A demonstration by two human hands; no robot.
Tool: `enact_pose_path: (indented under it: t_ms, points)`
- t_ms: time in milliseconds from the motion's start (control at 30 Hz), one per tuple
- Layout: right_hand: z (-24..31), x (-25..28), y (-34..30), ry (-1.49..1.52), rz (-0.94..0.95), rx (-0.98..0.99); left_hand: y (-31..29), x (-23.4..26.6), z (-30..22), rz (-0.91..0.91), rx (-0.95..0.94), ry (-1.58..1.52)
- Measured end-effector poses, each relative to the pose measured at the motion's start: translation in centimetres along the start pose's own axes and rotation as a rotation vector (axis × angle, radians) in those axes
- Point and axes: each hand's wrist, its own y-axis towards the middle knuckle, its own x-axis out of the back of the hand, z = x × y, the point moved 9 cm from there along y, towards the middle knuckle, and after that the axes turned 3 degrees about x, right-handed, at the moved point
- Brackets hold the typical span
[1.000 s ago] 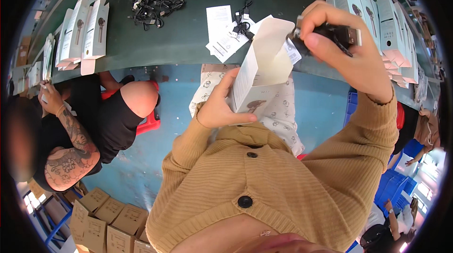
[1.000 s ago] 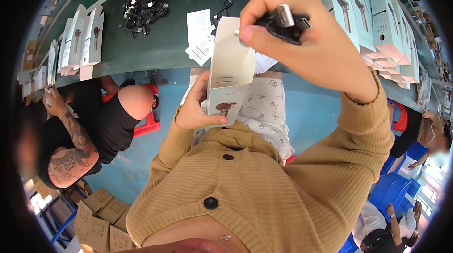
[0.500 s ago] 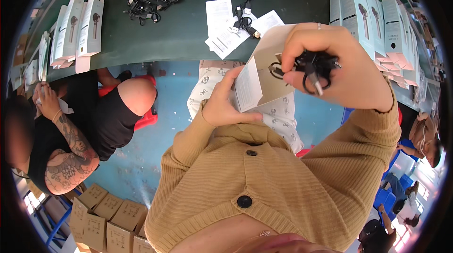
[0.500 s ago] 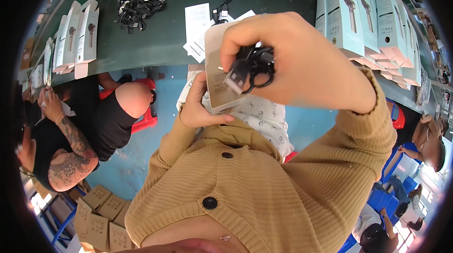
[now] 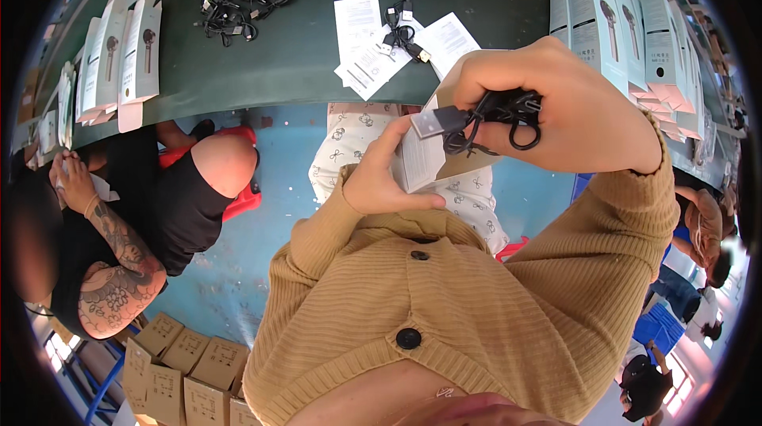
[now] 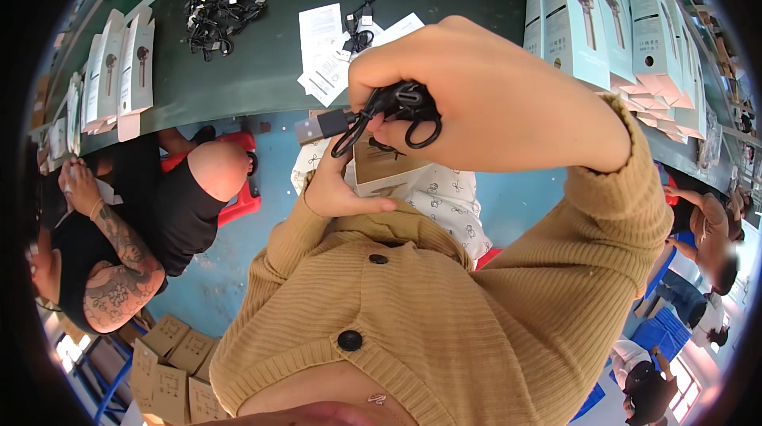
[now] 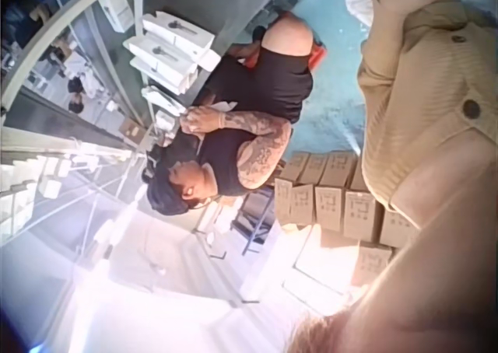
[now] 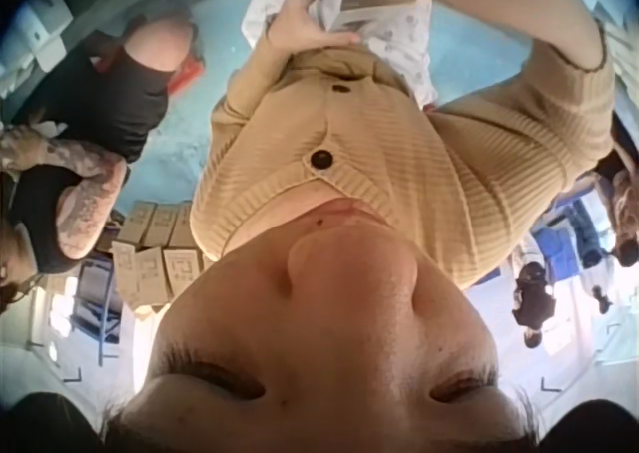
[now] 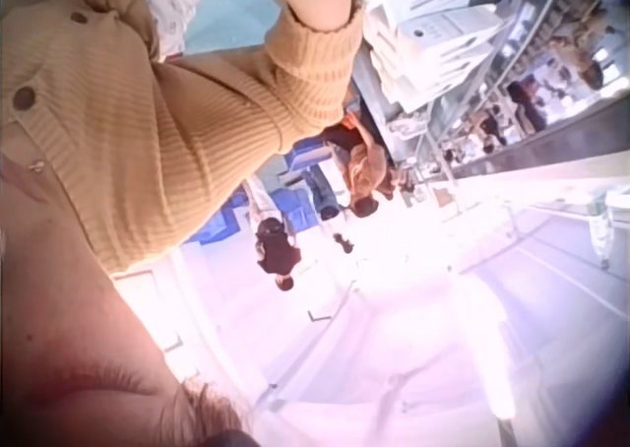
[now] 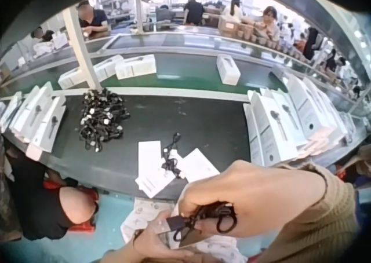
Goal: The recorder is seen putting a hairdryer into a box.
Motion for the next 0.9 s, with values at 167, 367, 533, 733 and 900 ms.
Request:
enact_pose_path:
  t_ms: [167, 367, 533, 733, 900]
  points:
    - [0.4, 0.3, -0.1, 0.037, -0.025, 0.021, -0.2, 0.2, -0.4, -0.003, -0.038, 0.050]
    - [0.7, 0.9, -0.2, 0.054, -0.077, 0.098, 0.0, 0.4, -0.5, -0.006, -0.026, 0.035]
    - [-1.4, 3.5, -3.9, 0.477, -0.451, -0.002, -0.3, 0.8, 0.0, -0.023, 0.046, -0.033]
    - [-3.7, 3.6, -13.5, 1.143, -0.686, -0.078, 2.8, 0.8, -2.7, 0.028, 0.216, -0.395]
    - [-7.1, 0.3, -21.8, 1.285, -1.039, -0.013, 13.3, -3.2, -12.4, 0.157, 0.096, -0.364]
